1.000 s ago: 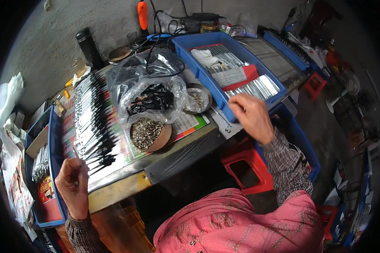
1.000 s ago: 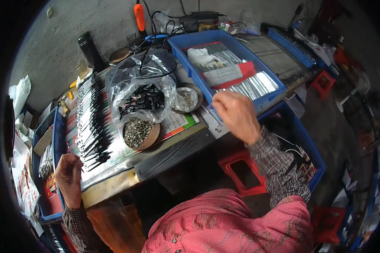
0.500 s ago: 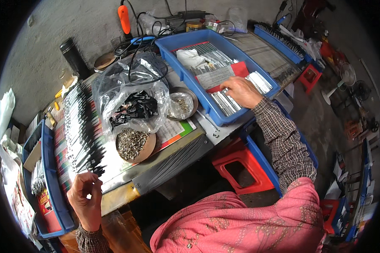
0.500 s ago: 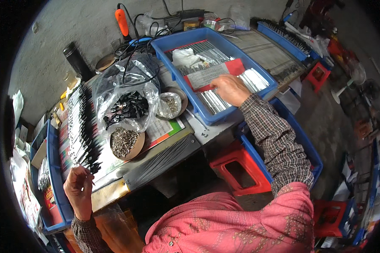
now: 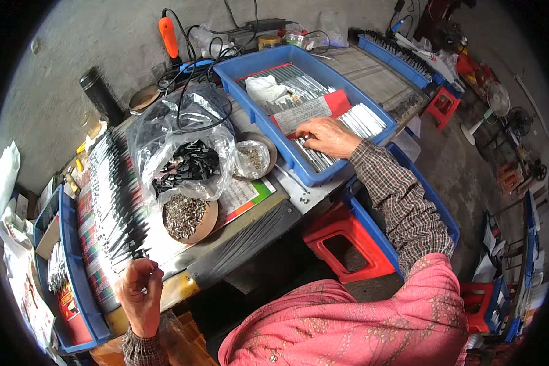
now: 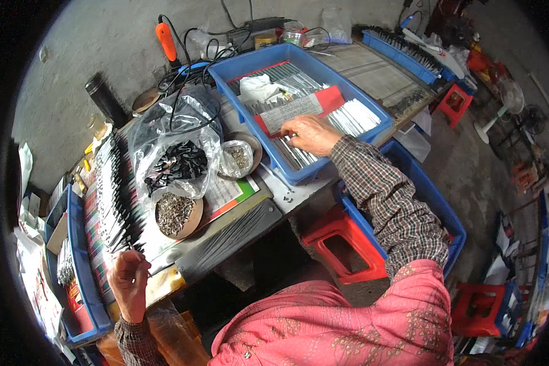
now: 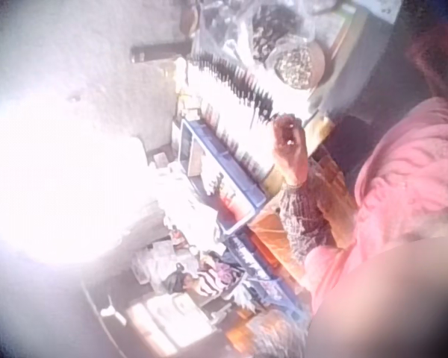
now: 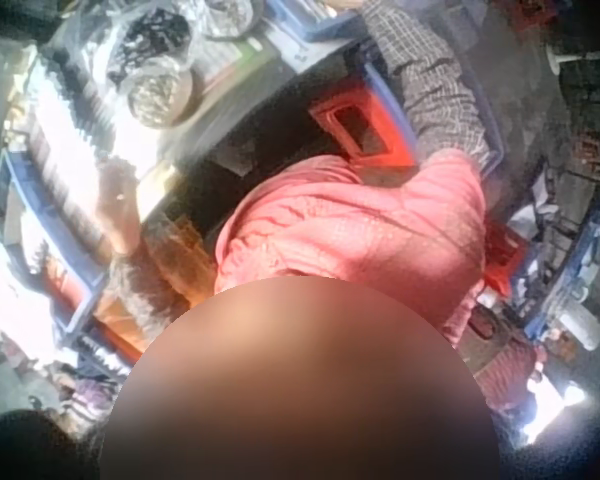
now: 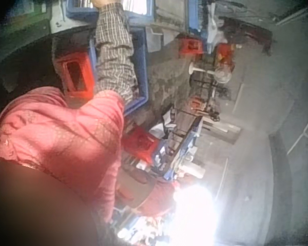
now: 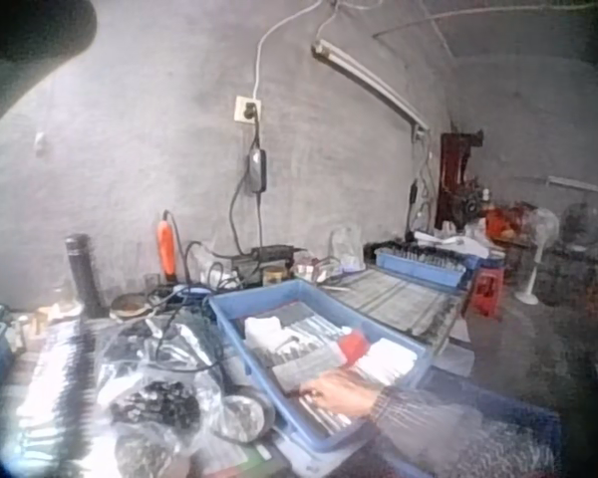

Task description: The person assembles small pen parts by hand, joining plastic components and metal pins.

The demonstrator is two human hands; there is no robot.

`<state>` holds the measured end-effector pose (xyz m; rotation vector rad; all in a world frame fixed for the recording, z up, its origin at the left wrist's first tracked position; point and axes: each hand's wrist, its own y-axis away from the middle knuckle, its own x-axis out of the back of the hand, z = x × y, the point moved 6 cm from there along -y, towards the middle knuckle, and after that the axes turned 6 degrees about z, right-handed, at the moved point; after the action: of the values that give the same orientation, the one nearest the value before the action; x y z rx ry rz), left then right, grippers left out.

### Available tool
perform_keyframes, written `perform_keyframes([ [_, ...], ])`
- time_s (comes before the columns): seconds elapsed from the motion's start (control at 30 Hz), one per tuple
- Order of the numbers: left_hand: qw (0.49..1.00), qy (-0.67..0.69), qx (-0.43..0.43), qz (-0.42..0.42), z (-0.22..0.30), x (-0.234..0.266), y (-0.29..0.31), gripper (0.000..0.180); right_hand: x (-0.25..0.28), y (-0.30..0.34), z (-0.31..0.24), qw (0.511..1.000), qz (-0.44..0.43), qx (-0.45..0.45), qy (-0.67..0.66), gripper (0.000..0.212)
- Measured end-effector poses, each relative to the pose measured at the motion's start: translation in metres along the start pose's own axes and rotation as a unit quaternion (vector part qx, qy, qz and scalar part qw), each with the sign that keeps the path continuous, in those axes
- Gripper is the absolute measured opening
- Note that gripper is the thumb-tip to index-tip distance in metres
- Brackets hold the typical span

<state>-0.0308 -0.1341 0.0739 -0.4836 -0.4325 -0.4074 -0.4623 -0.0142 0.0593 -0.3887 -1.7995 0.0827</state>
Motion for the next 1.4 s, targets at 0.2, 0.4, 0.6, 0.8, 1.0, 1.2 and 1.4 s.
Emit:
perform_keyframes([
  [0.2,1.000,0.009,0.027,-0.014,-0.002,0.001,0.009,0.013,0.009,-0.002,0.001,0.990,0.003,-0.095,-0.104,0.022],
  [0.4,0.985,0.132,0.110,-0.030,0.001,-0.007,0.020,0.012,0.012,0.009,-0.007,0.986,0.043,-0.104,-0.121,0.015],
  [0.6,0.967,0.206,0.142,-0.045,0.014,-0.017,0.027,0.005,0.018,0.019,-0.015,0.965,0.111,-0.137,-0.195,0.013],
  [0.8,0.938,0.309,0.140,-0.079,0.011,-0.035,0.034,0.008,0.051,0.051,-0.119,0.934,0.231,-0.076,-0.261,0.009],
  [1.0,0.900,0.385,0.180,-0.093,0.008,-0.050,0.049,0.015,-0.006,0.075,-0.187,0.884,0.057,-0.056,-0.461,0.012],
  [1.2,0.897,0.392,0.173,-0.109,0.009,-0.053,0.056,0.012,-0.054,0.080,-0.232,0.759,-0.125,-0.119,-0.628,0.030],
  [1.4,0.895,0.393,0.176,-0.112,0.006,-0.053,0.060,0.011,-0.062,0.081,-0.260,0.789,-0.085,-0.005,-0.609,0.041],
])
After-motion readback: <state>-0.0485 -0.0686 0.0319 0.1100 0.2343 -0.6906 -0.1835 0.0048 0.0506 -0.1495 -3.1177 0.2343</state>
